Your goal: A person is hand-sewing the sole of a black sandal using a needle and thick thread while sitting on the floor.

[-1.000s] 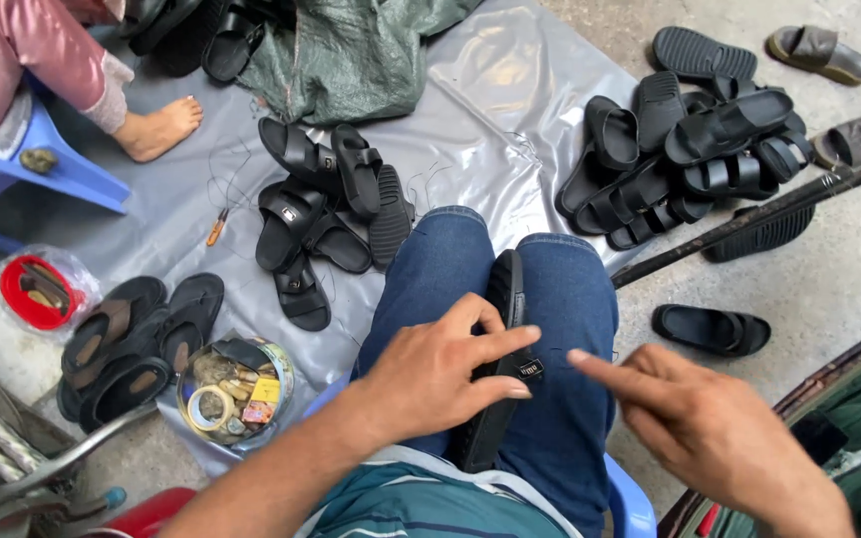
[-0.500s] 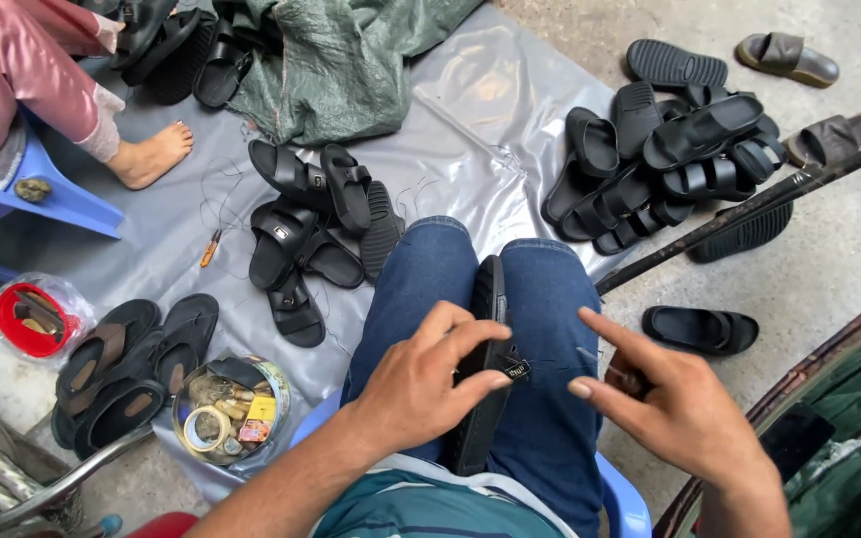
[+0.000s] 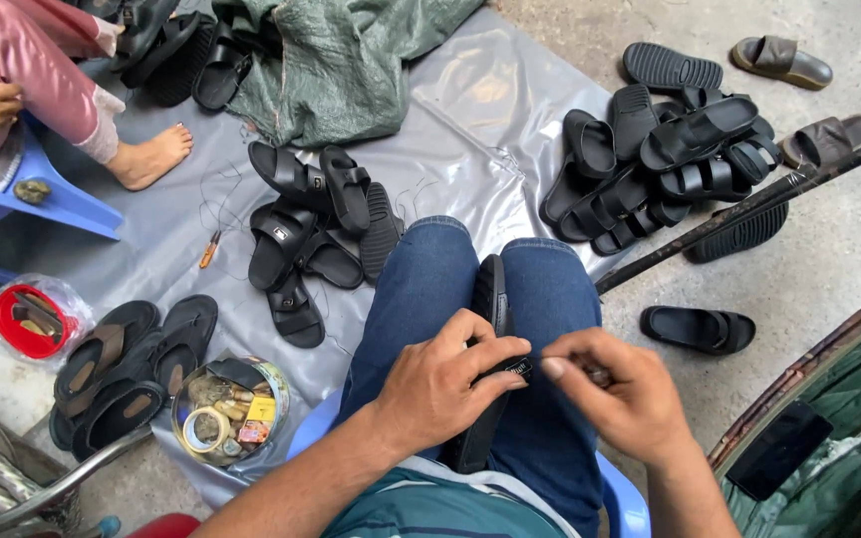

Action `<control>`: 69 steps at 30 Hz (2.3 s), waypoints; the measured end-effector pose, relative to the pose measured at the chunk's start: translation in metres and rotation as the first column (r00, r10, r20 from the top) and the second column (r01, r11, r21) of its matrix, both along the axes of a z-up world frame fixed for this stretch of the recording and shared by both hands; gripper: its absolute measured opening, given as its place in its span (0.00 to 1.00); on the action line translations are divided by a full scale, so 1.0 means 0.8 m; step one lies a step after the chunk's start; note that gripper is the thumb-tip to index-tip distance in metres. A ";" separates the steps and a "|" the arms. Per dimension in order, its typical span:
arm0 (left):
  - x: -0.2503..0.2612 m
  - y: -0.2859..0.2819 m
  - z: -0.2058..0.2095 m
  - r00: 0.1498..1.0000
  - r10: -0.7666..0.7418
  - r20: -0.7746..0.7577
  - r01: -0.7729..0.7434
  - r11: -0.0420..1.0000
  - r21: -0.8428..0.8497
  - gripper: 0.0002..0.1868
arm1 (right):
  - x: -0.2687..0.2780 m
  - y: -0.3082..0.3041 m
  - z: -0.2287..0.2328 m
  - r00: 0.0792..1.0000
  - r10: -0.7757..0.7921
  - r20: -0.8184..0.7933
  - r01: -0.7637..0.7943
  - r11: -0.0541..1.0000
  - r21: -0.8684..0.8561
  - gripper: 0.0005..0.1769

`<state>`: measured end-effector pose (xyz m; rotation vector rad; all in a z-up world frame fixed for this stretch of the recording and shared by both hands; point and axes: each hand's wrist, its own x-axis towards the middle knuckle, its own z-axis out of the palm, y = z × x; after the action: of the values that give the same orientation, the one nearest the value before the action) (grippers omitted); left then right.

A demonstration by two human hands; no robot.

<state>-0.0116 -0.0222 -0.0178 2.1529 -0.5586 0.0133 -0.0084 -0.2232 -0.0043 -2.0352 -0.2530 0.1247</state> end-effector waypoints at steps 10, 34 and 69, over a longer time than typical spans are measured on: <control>0.002 0.000 0.000 0.963 0.140 -0.232 -0.190 0.958 -0.215 0.04 | 0.000 0.001 -0.017 0.979 -0.117 -0.168 0.166 0.934 0.317 0.19; -0.022 0.034 -0.031 0.990 -0.015 0.137 0.024 0.998 -0.059 0.07 | -0.007 -0.026 -0.017 0.848 0.037 -0.529 0.223 0.880 0.418 0.04; 0.022 0.076 -0.004 0.683 -0.178 -0.708 0.177 0.981 -0.077 0.23 | 0.007 0.026 0.005 0.976 0.020 -0.216 -0.107 0.910 -0.401 0.10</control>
<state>0.0058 0.0382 -0.0206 1.8812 -0.2901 -0.9036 -0.0032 -0.2028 -0.0001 -2.4102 -0.1704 0.4643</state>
